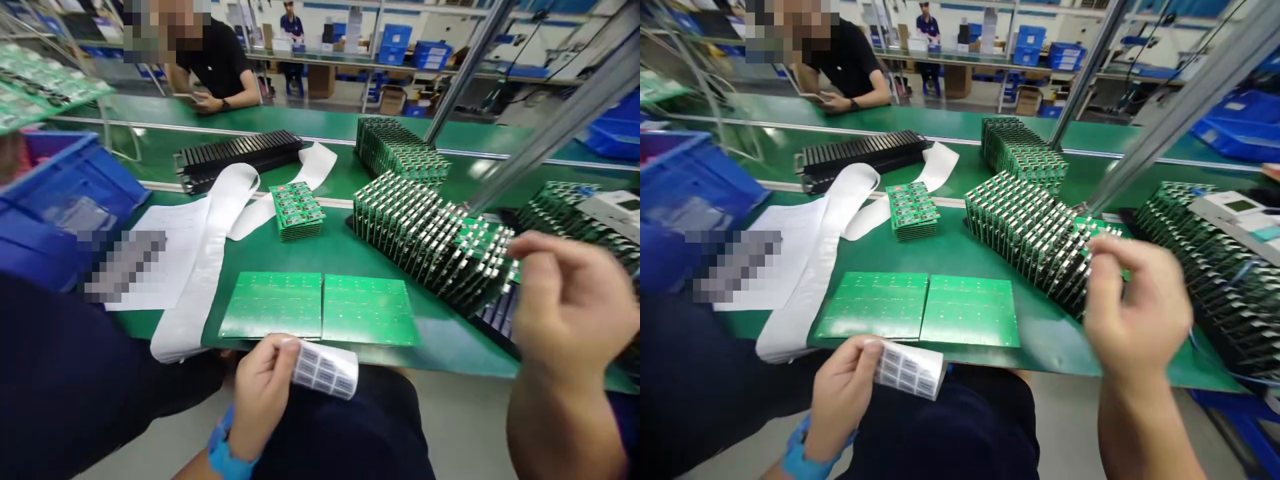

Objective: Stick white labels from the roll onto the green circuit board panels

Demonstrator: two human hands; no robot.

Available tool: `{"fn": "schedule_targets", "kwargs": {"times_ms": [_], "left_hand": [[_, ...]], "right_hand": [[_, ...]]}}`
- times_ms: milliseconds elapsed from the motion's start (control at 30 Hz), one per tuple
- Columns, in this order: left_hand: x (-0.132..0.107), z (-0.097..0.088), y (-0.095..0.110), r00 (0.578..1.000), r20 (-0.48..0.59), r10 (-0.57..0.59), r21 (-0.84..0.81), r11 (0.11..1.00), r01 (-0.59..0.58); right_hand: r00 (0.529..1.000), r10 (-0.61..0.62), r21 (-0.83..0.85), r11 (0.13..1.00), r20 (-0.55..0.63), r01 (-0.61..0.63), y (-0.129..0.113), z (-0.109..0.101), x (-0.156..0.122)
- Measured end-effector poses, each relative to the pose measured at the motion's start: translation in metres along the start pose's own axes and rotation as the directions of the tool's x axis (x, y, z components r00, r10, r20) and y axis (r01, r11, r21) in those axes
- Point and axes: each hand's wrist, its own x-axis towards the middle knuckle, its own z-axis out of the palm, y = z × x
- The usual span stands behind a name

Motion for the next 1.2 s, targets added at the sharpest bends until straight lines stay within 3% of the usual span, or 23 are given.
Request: {"fn": "schedule_targets", "kwargs": {"times_ms": [33, 67, 133, 167, 267, 300, 433, 567, 667, 767, 867, 1033, 1100, 1200], "left_hand": [[0.000, 0.003, 0.004, 1.000, -0.012, 0.011, -0.002, 1.000, -0.011], [-0.001, 0.005, 0.006, 1.000, -0.019, 0.016, 0.005, 1.000, -0.016], [-0.004, 0.007, 0.005, 0.999, -0.027, 0.030, 0.031, 0.999, -0.030], [-0.005, 0.007, 0.003, 0.999, -0.023, 0.037, 0.040, 0.999, -0.036], [-0.004, 0.008, -0.004, 0.997, 0.016, 0.073, 0.021, 0.997, -0.073], [-0.004, 0.009, -0.005, 0.996, 0.032, 0.087, -0.001, 0.996, -0.087], [0.000, 0.015, 0.001, 0.986, 0.141, 0.087, -0.137, 0.988, -0.067], [0.004, 0.018, 0.008, 0.950, 0.307, 0.055, -0.310, 0.950, 0.045], [0.003, 0.021, 0.012, 0.965, 0.263, 0.019, -0.315, 0.947, 0.067], [0.003, 0.025, 0.012, 0.984, 0.175, -0.021, -0.303, 0.950, 0.074], [0.002, 0.028, 0.010, 0.989, 0.143, -0.035, -0.298, 0.952, 0.077], [-0.001, 0.027, 0.007, 0.988, 0.142, 0.064, -0.265, 0.964, -0.024], [-0.002, 0.027, 0.006, 0.985, 0.125, 0.123, -0.225, 0.970, -0.093], [-0.002, 0.029, 0.008, 0.986, 0.071, 0.151, -0.166, 0.976, -0.138]], "right_hand": [[0.982, -0.171, 0.164, 0.974, 0.077, 0.156, -0.016, 0.000, -0.014], [0.917, -0.338, 0.333, 0.907, 0.211, 0.258, -0.031, 0.001, -0.029], [0.691, -0.629, 0.636, 0.705, 0.355, 0.315, -0.055, 0.010, -0.057], [0.676, -0.637, 0.695, 0.673, 0.371, 0.252, -0.063, 0.017, -0.068], [0.769, -0.460, 0.742, 0.670, 0.444, -0.028, -0.076, 0.034, -0.087], [0.774, -0.398, 0.735, 0.666, 0.492, -0.124, -0.078, 0.036, -0.089], [0.649, -0.290, 0.622, 0.692, 0.704, -0.365, -0.079, 0.038, -0.079], [0.556, -0.252, 0.526, 0.743, 0.792, -0.413, -0.075, 0.041, -0.064], [0.518, -0.271, 0.513, 0.756, 0.811, -0.407, -0.073, 0.041, -0.063], [0.517, -0.297, 0.524, 0.766, 0.803, -0.374, -0.072, 0.040, -0.065], [0.556, -0.265, 0.518, 0.774, 0.788, -0.365, -0.068, 0.039, -0.067], [0.571, -0.307, 0.541, 0.785, 0.762, -0.300, -0.061, 0.034, -0.062], [0.614, -0.337, 0.567, 0.792, 0.714, -0.224, -0.060, 0.033, -0.063], [0.737, -0.400, 0.624, 0.780, 0.544, -0.038, -0.060, 0.036, -0.069]]}}
